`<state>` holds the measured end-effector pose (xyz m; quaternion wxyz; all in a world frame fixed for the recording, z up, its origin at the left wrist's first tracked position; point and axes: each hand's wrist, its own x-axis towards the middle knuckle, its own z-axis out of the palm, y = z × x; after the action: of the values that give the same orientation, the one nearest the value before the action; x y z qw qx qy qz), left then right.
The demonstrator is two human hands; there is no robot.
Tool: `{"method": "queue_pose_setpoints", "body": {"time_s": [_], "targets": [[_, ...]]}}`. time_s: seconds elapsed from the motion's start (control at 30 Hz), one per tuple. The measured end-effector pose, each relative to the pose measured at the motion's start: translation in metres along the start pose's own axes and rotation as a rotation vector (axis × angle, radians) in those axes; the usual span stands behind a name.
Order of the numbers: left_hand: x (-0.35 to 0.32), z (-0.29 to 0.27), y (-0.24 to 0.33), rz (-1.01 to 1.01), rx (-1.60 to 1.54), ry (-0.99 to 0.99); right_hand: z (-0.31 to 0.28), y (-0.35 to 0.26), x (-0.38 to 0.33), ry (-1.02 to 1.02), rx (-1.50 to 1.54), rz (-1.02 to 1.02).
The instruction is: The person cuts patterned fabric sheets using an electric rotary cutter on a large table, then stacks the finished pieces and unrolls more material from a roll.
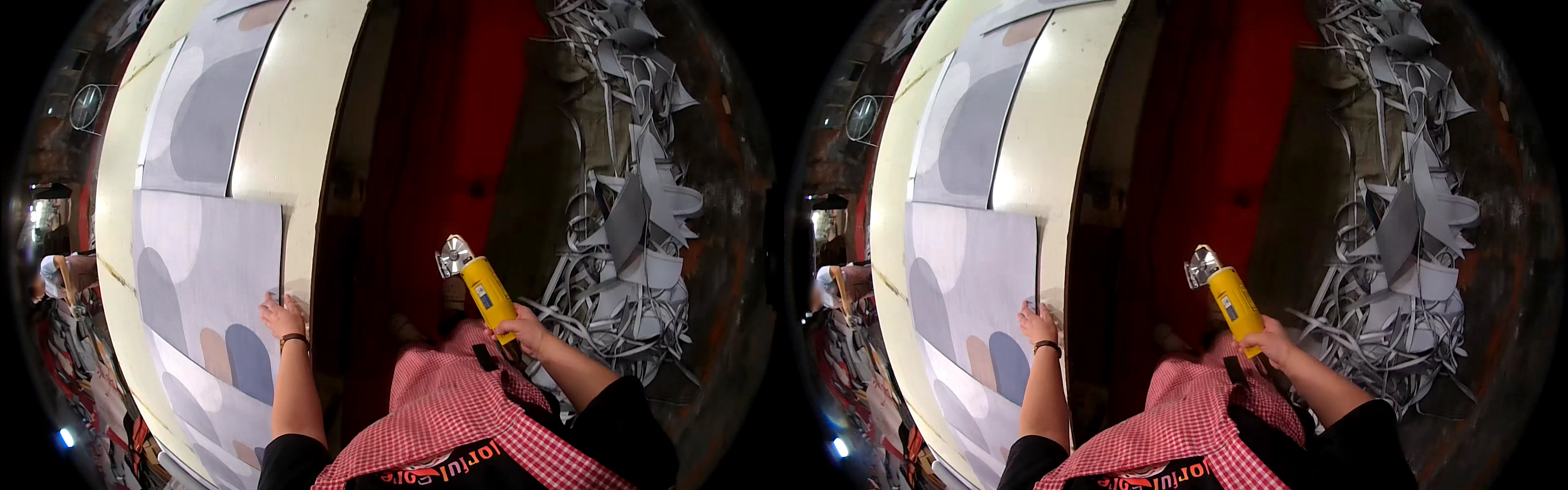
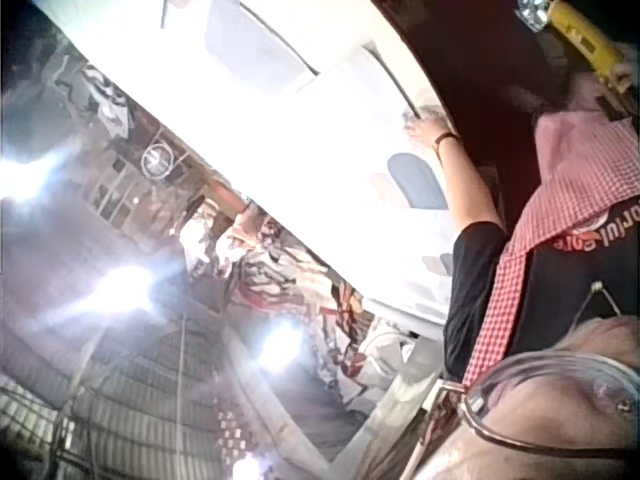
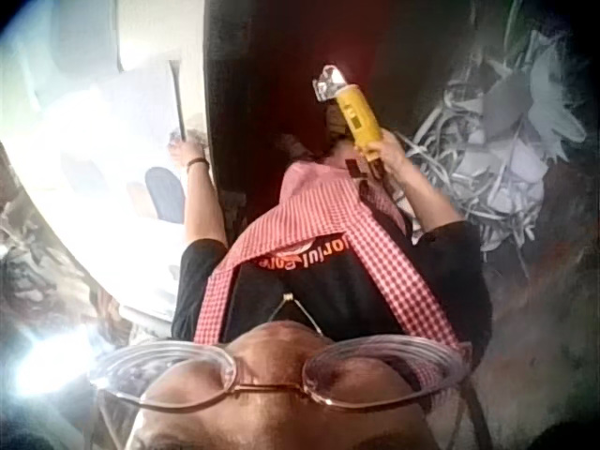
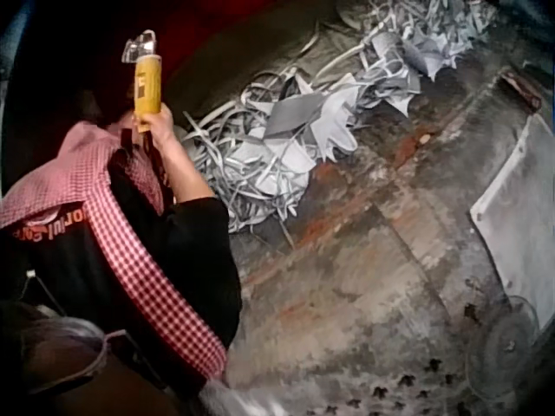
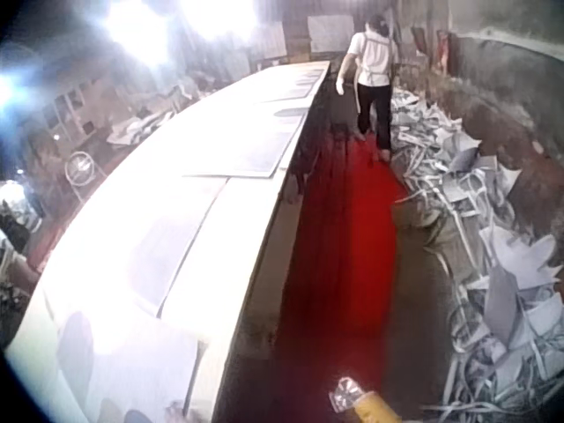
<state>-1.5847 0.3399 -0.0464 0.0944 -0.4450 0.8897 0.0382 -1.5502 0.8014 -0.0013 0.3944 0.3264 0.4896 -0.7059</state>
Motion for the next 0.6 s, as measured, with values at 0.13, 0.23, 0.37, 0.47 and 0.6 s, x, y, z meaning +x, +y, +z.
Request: {"method": "queue_pose_setpoints", "body": {"time_s": [0.13,0.23,0.37,0.47,0.6], "targets": [[0.015,0.003,0.040,-0.001,-0.019,-0.086,-0.002,-0.056,0.031,-0.001,0.024,-0.063],[0.030,0.005,0.058,0.140,-0.063,0.011,0.010,-0.101,0.075,-0.083,0.045,-0.081],[0.044,0.009,0.086,0.145,0.058,0.075,0.043,-0.169,0.173,-0.154,0.067,-0.018],[0.045,0.006,0.093,0.120,0.087,0.084,0.083,-0.213,0.275,-0.062,0.000,0.061],[0.046,0.002,0.087,0.200,0.052,0.051,0.134,-0.260,0.422,-0.043,-0.133,0.015]]}}
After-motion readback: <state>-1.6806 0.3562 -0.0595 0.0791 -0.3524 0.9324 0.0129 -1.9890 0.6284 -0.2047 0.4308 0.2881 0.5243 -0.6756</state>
